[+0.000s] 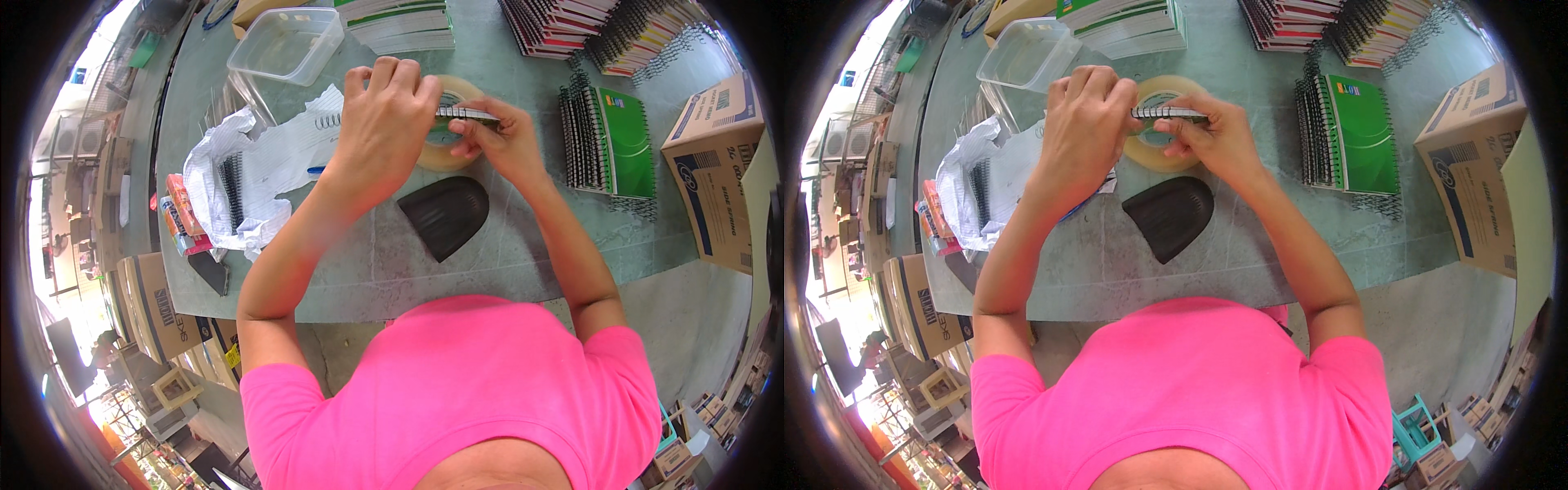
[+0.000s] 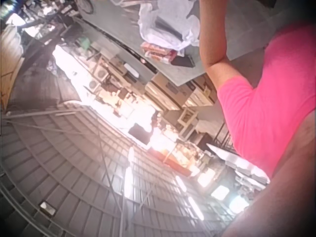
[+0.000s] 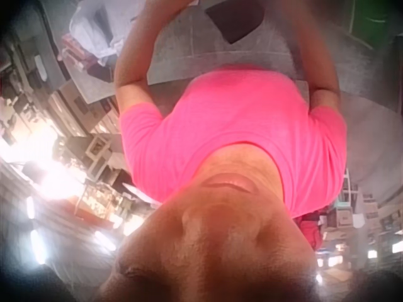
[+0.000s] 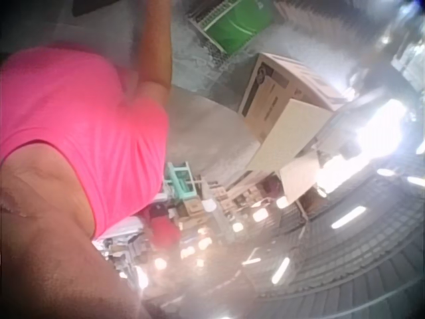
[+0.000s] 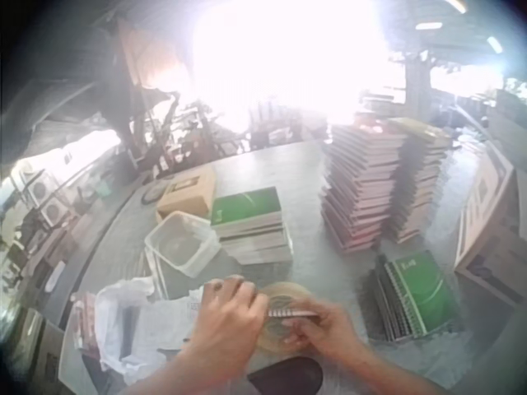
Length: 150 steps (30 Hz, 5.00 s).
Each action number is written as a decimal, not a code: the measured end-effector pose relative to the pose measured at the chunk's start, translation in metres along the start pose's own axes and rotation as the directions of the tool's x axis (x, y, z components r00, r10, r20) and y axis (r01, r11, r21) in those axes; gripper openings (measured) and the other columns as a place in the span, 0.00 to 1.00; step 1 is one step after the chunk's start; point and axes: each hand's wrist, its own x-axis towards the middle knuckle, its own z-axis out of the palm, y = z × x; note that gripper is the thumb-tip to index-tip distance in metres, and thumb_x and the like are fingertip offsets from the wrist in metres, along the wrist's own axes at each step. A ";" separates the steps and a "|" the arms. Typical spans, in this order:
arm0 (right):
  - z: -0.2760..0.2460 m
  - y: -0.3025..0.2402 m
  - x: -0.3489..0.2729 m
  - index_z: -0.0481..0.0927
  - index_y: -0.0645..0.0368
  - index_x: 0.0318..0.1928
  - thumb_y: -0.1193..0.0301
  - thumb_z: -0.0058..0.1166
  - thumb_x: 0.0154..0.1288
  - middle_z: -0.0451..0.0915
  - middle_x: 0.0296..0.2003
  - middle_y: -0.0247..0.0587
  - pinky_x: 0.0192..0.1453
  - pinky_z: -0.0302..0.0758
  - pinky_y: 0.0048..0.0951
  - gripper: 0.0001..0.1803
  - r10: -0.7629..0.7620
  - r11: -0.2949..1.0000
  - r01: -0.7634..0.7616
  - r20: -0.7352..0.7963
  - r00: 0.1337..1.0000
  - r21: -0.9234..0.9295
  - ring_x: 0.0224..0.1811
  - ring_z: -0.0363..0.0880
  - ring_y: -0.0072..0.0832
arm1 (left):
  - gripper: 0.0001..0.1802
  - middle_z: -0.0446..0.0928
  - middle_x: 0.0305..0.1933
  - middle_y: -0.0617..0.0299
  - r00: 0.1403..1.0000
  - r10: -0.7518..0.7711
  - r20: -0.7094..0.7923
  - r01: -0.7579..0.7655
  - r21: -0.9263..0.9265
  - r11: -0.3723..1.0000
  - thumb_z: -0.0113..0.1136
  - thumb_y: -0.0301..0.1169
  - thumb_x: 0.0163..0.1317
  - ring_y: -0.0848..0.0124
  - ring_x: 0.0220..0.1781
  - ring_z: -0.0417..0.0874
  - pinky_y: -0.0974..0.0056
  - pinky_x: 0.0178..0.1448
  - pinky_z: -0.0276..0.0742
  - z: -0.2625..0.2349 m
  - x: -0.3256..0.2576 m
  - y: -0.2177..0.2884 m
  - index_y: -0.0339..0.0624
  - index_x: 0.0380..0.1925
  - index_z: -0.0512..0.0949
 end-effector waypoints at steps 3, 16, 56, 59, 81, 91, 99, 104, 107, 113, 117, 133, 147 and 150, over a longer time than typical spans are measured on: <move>0.002 -0.003 -0.004 0.78 0.62 0.44 0.78 0.54 0.60 0.81 0.33 0.37 0.25 0.76 0.16 0.10 -0.006 0.999 0.006 0.007 1.000 0.035 0.24 0.81 0.21 | 0.10 0.75 0.41 0.59 0.998 0.014 -0.063 -0.028 -0.228 0.973 0.61 0.29 0.51 0.63 0.49 0.73 0.58 0.50 0.64 0.001 -0.001 0.005 0.43 0.34 0.74; -0.003 0.004 -0.003 0.77 0.63 0.44 0.78 0.53 0.62 0.81 0.34 0.38 0.25 0.77 0.18 0.10 -0.075 0.989 0.072 0.018 0.997 0.130 0.25 0.82 0.23 | 0.07 0.78 0.33 0.60 0.997 0.040 -0.070 -0.057 -0.249 0.967 0.58 0.33 0.55 0.63 0.40 0.76 0.58 0.46 0.66 0.014 -0.003 -0.001 0.42 0.31 0.76; 0.001 -0.012 -0.005 0.75 0.63 0.48 0.76 0.50 0.63 0.78 0.45 0.40 0.25 0.77 0.17 0.13 -0.009 0.991 0.007 0.017 1.000 0.132 0.25 0.82 0.23 | 0.17 0.73 0.45 0.58 0.988 -0.023 -0.152 -0.008 -0.198 0.980 0.62 0.37 0.52 0.59 0.52 0.71 0.56 0.53 0.64 0.025 -0.007 -0.004 0.40 0.39 0.75; -0.001 -0.007 -0.004 0.75 0.63 0.48 0.77 0.49 0.63 0.78 0.46 0.41 0.25 0.77 0.18 0.13 0.027 0.993 -0.028 0.015 1.000 0.116 0.25 0.82 0.24 | 0.16 0.73 0.44 0.58 0.991 -0.044 -0.126 0.010 -0.254 0.967 0.62 0.37 0.51 0.59 0.51 0.71 0.56 0.52 0.64 0.022 -0.007 -0.003 0.40 0.38 0.76; -0.018 0.005 -0.003 0.75 0.68 0.43 0.75 0.51 0.64 0.81 0.33 0.37 0.28 0.76 0.17 0.10 -0.031 0.999 0.033 -0.053 0.998 0.029 0.28 0.81 0.19 | 0.11 0.75 0.35 0.57 0.998 0.006 -0.067 -0.035 -0.435 0.900 0.60 0.33 0.53 0.57 0.43 0.74 0.57 0.44 0.68 0.024 0.018 0.012 0.39 0.33 0.75; -0.015 0.010 -0.006 0.77 0.66 0.45 0.77 0.53 0.62 0.81 0.31 0.37 0.30 0.75 0.16 0.11 -0.137 0.986 0.149 -0.154 0.978 0.069 0.29 0.79 0.17 | 0.19 0.77 0.34 0.58 0.990 -0.039 -0.137 -0.049 -0.588 0.808 0.62 0.32 0.46 0.58 0.42 0.76 0.59 0.44 0.70 0.031 0.022 0.015 0.41 0.40 0.74; -0.017 0.011 -0.009 0.78 0.65 0.45 0.77 0.55 0.61 0.82 0.32 0.38 0.27 0.74 0.15 0.11 -0.168 0.982 0.180 -0.182 0.969 0.051 0.26 0.79 0.17 | 0.09 0.78 0.36 0.57 0.993 0.035 -0.111 -0.083 -0.468 0.880 0.53 0.25 0.53 0.60 0.40 0.76 0.57 0.44 0.69 0.025 0.019 0.013 0.42 0.36 0.75; -0.015 0.012 -0.011 0.77 0.66 0.46 0.79 0.55 0.60 0.81 0.32 0.40 0.27 0.74 0.16 0.12 -0.200 0.977 0.210 -0.197 0.960 0.031 0.26 0.80 0.20 | 0.08 0.77 0.36 0.56 0.995 0.025 0.101 0.024 -0.459 0.888 0.55 0.27 0.53 0.58 0.39 0.76 0.55 0.43 0.69 0.021 0.024 0.011 0.41 0.34 0.75; -0.010 0.006 -0.011 0.77 0.67 0.44 0.79 0.55 0.60 0.81 0.31 0.40 0.27 0.75 0.17 0.11 -0.184 0.979 0.199 -0.249 0.951 0.037 0.26 0.80 0.21 | 0.07 0.77 0.37 0.54 0.995 -0.007 -0.096 -0.031 -0.395 0.918 0.57 0.28 0.54 0.57 0.40 0.75 0.56 0.42 0.69 0.025 0.028 0.018 0.39 0.33 0.75; -0.019 0.012 -0.008 0.78 0.67 0.41 0.79 0.56 0.60 0.82 0.30 0.38 0.27 0.74 0.15 0.09 -0.141 0.990 0.135 -0.188 0.972 -0.047 0.26 0.80 0.18 | 0.12 0.76 0.39 0.53 0.996 0.024 -0.090 -0.065 -0.492 0.868 0.59 0.30 0.52 0.56 0.41 0.75 0.58 0.45 0.71 0.028 0.024 0.013 0.37 0.36 0.75; -0.020 0.016 -0.007 0.79 0.67 0.40 0.78 0.56 0.60 0.81 0.28 0.37 0.27 0.74 0.15 0.08 -0.164 0.986 0.162 -0.192 0.968 -0.027 0.26 0.80 0.17 | 0.12 0.76 0.39 0.52 0.998 0.059 -0.038 -0.070 -0.604 0.794 0.57 0.27 0.53 0.54 0.41 0.75 0.57 0.48 0.72 0.034 0.025 0.014 0.37 0.38 0.76; -0.021 0.016 -0.017 0.77 0.61 0.45 0.79 0.59 0.48 0.81 0.35 0.44 0.39 0.74 0.27 0.20 -0.488 0.743 0.367 -0.078 0.870 -0.559 0.36 0.80 0.30 | 0.09 0.74 0.35 0.56 0.996 0.053 -0.077 -0.092 -0.724 0.684 0.60 0.23 0.47 0.58 0.41 0.75 0.59 0.44 0.73 0.031 0.014 0.021 0.38 0.31 0.73; -0.144 -0.077 -0.100 0.69 0.51 0.60 0.70 0.45 0.62 0.68 0.59 0.43 0.65 0.60 0.38 0.24 -0.467 0.133 0.186 0.104 0.878 -0.974 0.64 0.63 0.41 | 0.18 0.68 0.52 0.55 0.855 -0.372 -0.362 0.062 -0.641 0.765 0.66 0.34 0.53 0.64 0.53 0.70 0.64 0.50 0.71 -0.010 -0.004 0.020 0.44 0.44 0.76; -0.140 -0.060 -0.115 0.66 0.50 0.62 0.55 0.44 0.65 0.64 0.62 0.46 0.67 0.54 0.45 0.27 -0.392 0.015 0.128 0.112 0.913 -0.992 0.66 0.58 0.45 | 0.17 0.67 0.52 0.54 0.923 -0.304 -0.234 0.064 -0.689 0.722 0.65 0.34 0.54 0.63 0.53 0.70 0.62 0.51 0.71 0.007 -0.009 0.032 0.44 0.43 0.76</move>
